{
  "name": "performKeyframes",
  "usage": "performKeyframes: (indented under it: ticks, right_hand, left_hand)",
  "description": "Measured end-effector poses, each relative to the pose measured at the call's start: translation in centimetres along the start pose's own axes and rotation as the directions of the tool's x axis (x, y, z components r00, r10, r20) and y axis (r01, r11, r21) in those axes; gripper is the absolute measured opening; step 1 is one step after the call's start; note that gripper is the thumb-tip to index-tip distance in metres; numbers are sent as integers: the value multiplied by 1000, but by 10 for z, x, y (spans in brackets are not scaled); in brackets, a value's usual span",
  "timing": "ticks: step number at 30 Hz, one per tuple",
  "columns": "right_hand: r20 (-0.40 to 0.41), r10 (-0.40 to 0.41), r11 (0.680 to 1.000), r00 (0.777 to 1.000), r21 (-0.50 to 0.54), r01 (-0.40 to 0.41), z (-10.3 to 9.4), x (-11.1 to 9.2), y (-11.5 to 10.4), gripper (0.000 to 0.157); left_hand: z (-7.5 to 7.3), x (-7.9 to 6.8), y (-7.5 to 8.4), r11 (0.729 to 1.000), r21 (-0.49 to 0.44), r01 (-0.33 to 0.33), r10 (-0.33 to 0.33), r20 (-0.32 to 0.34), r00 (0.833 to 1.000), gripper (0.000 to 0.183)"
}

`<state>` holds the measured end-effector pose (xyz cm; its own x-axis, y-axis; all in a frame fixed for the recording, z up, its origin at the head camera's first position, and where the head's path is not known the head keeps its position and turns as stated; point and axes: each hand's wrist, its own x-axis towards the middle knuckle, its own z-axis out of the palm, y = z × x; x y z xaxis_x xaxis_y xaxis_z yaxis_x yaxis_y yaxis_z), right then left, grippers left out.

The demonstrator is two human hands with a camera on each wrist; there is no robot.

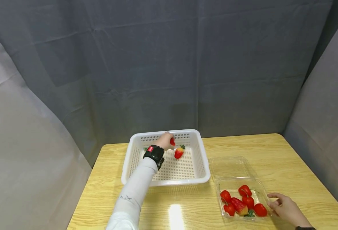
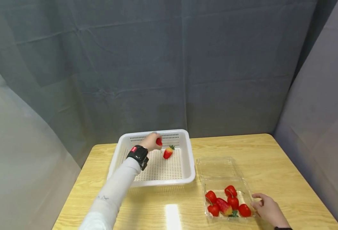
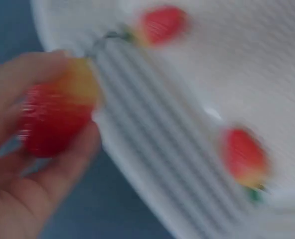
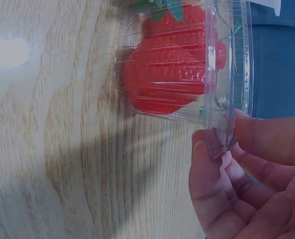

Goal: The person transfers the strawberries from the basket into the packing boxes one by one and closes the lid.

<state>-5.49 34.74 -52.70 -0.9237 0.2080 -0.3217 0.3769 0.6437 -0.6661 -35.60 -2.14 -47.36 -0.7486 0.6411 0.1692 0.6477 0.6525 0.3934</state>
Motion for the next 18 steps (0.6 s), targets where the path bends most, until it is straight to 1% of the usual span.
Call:
performKeyframes:
  ticks: [1,2,3,5,6,7,8,9,11,13,15,18]
  right_hand:
    - [-1,1,1000,1000,1,-1,0,0,0,36]
    - [-1,1,1000,1000,2,-1,0,1,0,36]
    - [-2,0,1000,1000,3,0,0,1,1,36]
    - [-3,0,1000,1000,8,0,1,2,1,36]
    - [-3,0,1000,1000,8,0,1,3,1,36]
    - [-4,0,1000,1000,9,0,2,3,1,36]
    - [-4,-1,1000,1000,9,1,2,4,2,36]
    - [-6,1,1000,1000,7,-1,2,4,2,36]
    - [-8,2,1000,1000,3,-2,2,5,2,36]
    - [-7,1,1000,1000,6,-1,3,6,1,36]
    - [-7,-1,1000,1000,9,1,4,7,1,36]
    - [-10,-11,1000,1000,10,11,5,8,2,35]
  left_hand:
    - [-21,-6,38,995,-26,-94,92,-46,995,15]
    - [-30,-6,66,991,-33,-131,129,-50,990,22]
    - [-30,-3,84,982,-33,-187,185,-62,981,26]
    - [-17,2,111,955,-38,-295,293,-63,954,33]
    - [-9,1,126,945,-33,-326,324,-43,945,35]
    - [2,3,137,933,-32,-359,358,-22,933,37]
    - [14,3,147,926,-20,-377,378,11,926,39]
    - [24,-1,162,922,-7,-386,386,44,921,39]
    - [47,-9,184,918,21,-396,392,107,914,40]
    - [71,-18,200,918,37,-395,385,157,909,39]
    - [96,-26,208,923,65,-380,360,206,910,40]
    - [128,-36,210,939,102,-330,294,264,919,40]
